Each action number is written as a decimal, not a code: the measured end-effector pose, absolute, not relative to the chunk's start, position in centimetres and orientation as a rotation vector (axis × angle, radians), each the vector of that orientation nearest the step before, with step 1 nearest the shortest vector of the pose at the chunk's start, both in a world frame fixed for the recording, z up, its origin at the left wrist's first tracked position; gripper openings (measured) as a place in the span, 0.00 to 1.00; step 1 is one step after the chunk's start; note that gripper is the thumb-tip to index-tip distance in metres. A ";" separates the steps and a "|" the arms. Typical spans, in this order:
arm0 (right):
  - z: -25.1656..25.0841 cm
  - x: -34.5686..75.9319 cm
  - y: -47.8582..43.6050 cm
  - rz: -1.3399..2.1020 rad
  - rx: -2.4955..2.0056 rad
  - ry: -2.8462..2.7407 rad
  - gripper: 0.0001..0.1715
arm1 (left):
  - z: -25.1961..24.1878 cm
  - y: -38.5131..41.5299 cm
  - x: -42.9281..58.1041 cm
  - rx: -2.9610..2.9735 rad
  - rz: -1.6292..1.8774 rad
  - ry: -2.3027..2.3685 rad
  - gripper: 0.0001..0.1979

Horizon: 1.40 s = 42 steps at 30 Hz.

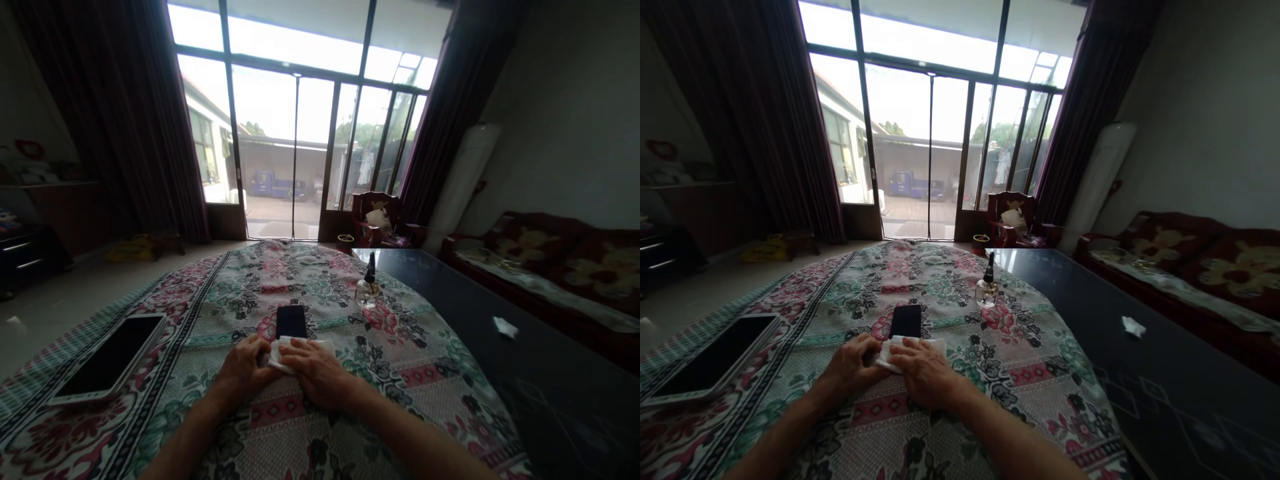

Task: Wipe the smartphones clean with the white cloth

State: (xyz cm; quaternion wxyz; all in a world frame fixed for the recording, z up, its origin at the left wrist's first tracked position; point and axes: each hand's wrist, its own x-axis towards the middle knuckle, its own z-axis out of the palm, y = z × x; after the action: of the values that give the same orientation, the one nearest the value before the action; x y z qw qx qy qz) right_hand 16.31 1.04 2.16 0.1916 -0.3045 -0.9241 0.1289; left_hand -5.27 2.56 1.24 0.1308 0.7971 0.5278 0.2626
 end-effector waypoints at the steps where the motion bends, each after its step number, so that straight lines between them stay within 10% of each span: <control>1: 2.1 16.3 1.1 0.359 -0.845 -2.589 0.27 | 1.2 2.6 -5.2 2.305 0.763 1.522 0.14; 10: 1.8 15.6 5.4 0.290 -0.883 -2.556 0.23 | 1.7 3.0 -5.0 2.185 0.692 1.587 0.32; 33: 1.2 14.6 10.2 0.301 -1.001 -2.475 0.26 | 0.9 3.0 -5.0 2.269 0.751 1.626 0.10; 42: 2.1 16.9 4.5 0.339 -0.829 -2.571 0.28 | -0.5 3.1 -4.9 2.232 0.894 1.722 0.21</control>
State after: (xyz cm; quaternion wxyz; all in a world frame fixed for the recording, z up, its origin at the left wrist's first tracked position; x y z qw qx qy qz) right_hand 16.90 4.48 2.11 0.2082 -0.2977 -0.9237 0.1218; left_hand -4.92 3.05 -0.51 0.0920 0.7516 0.5797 0.3009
